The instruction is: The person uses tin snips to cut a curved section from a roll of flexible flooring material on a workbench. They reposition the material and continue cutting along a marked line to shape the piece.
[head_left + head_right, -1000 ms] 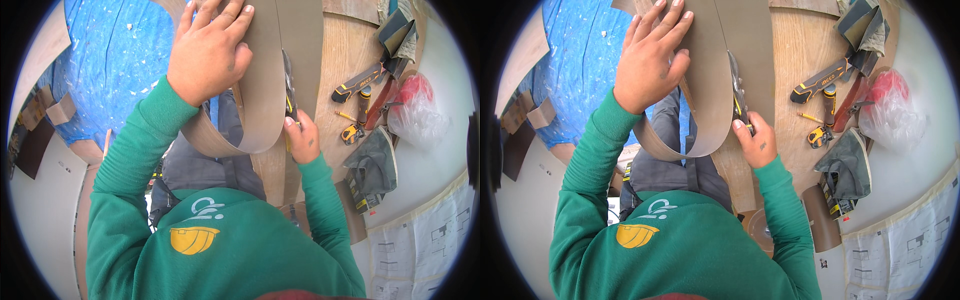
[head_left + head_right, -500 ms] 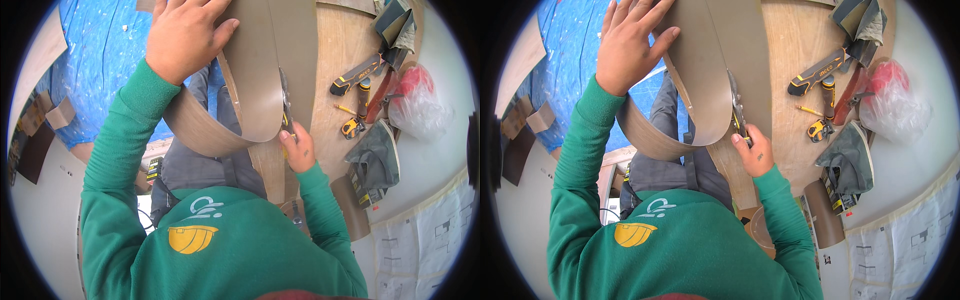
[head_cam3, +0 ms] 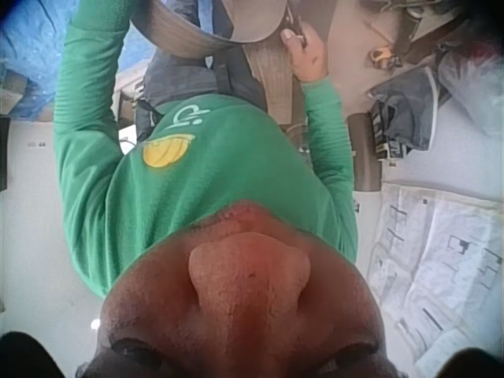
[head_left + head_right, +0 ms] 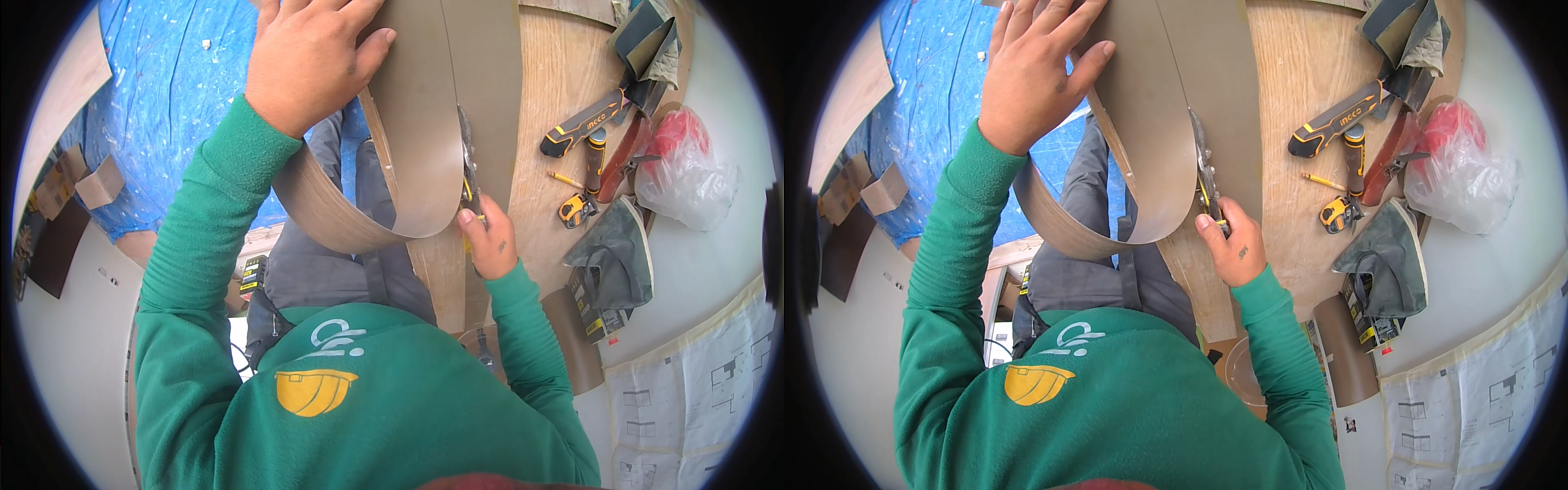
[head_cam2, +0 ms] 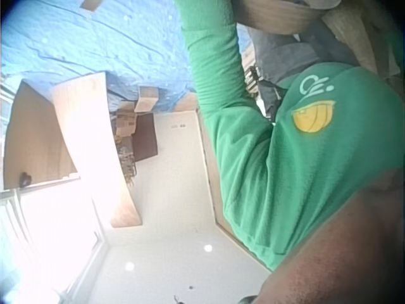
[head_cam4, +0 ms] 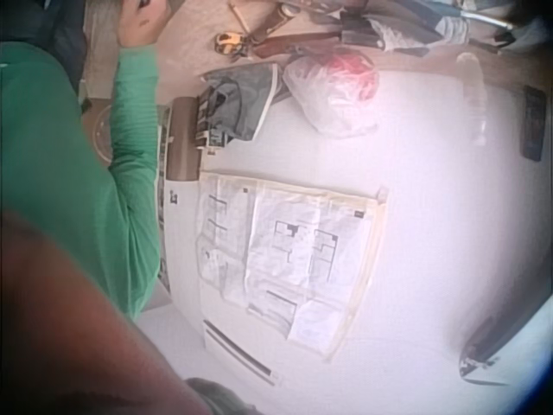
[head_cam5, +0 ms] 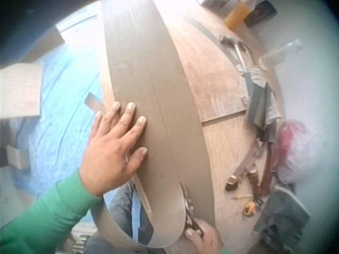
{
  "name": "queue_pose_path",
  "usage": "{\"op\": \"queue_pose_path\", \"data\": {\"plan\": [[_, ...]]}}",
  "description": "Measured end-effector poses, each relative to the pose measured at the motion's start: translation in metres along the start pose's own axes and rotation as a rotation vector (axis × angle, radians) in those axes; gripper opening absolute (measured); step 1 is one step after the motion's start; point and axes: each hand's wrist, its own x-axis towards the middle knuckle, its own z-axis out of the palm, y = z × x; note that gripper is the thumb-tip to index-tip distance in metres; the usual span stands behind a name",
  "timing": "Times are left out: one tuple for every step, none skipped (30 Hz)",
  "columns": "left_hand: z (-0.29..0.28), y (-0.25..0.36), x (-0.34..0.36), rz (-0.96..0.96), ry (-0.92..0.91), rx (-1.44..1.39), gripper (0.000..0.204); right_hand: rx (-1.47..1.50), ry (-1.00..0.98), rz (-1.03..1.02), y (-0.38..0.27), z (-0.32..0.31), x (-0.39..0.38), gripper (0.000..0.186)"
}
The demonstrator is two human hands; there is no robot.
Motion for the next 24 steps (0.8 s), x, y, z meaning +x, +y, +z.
{"op": "queue_pose_path", "data": {"plan": [[0.001,-0.001,0.000,0.006,0.009,0.008,0.061,-0.009,0.000,0.002,0.000,0.000,0.000,0.042],[0.001,-0.001,0.000,0.001,0.000,0.006,0.061,-0.018,-0.001,0.004,0.000,-0.001,0.000,0.041],[0.001,0.000,0.001,-0.004,-0.010,0.005,0.061,-0.027,-0.002,0.005,0.000,-0.001,0.000,0.041],[0.001,0.000,0.001,-0.008,-0.019,0.003,0.061,-0.030,0.009,0.016,0.000,-0.001,0.000,0.041],[0.000,0.000,0.001,-0.009,-0.023,0.001,0.061,-0.033,0.019,0.027,-0.001,-0.001,0.000,0.041],[0.000,0.001,0.001,-0.009,-0.026,-0.001,0.061,-0.036,0.029,0.038,-0.002,-0.001,0.000,0.041],[-0.001,0.001,0.001,-0.011,-0.030,-0.002,0.061,-0.035,0.023,0.047,-0.001,-0.002,0.000,0.041],[-0.001,0.001,0.002,-0.010,-0.031,-0.004,0.061,-0.034,0.016,0.057,0.001,-0.003,0.000,0.042],[-0.002,0.001,0.002,-0.010,-0.032,-0.006,0.062,-0.033,0.009,0.066,0.003,-0.004,0.000,0.042],[-0.002,0.000,0.002,-0.009,-0.033,-0.008,0.062,-0.031,0.012,0.056,0.005,-0.003,0.000,0.043],[-0.003,0.002,0.002,-0.018,-0.032,-0.010,0.062,-0.029,0.015,0.045,0.007,-0.002,0.000,0.043],[-0.004,0.004,0.002,-0.026,-0.031,-0.012,0.061,-0.027,0.017,0.034,0.008,-0.002,0.001,0.043],[-0.004,0.005,0.001,-0.035,-0.031,-0.013,0.061,-0.032,0.016,0.029,0.005,-0.002,0.001,0.043],[-0.003,0.004,0.001,-0.025,-0.032,-0.016,0.061,-0.036,0.015,0.024,-0.002,-0.002,0.003,0.044],[-0.002,0.001,0.001,-0.016,-0.034,-0.019,0.061,-0.041,0.014,0.020,-0.006,-0.002,0.004,0.044],[-0.002,0.000,0.001,-0.006,-0.035,-0.023,0.061,-0.043,0.010,0.016,-0.005,-0.002,0.005,0.044],[-0.002,-0.001,0.001,-0.007,-0.035,-0.023,0.061,-0.045,0.006,0.013,-0.003,-0.003,0.005,0.044],[-0.001,0.000,0.001,-0.009,-0.036,-0.024,0.061,-0.047,0.001,0.010,-0.002,-0.003,0.005,0.043],[-0.001,0.000,0.001,-0.011,-0.036,-0.024,0.061,-0.043,0.000,0.011,-0.002,-0.003,0.006,0.044],[-0.001,0.000,0.001,-0.011,-0.036,-0.023,0.061,-0.039,-0.002,0.012,-0.002,-0.003,0.006,0.044],[-0.001,0.000,0.001,-0.011,-0.035,-0.023,0.061,-0.035,-0.003,0.012,-0.002,-0.003,0.007,0.044],[0.000,0.000,0.001,-0.012,-0.035,-0.022,0.061,-0.028,-0.002,0.009,-0.002,-0.002,0.007,0.044],[-0.001,0.001,0.001,-0.013,-0.036,-0.023,0.061,-0.022,0.000,0.007,-0.003,-0.002,0.007,0.044],[-0.001,0.001,0.001,-0.014,-0.038,-0.023,0.061,-0.015,0.002,0.004,-0.003,-0.002,0.006,0.044]]}}
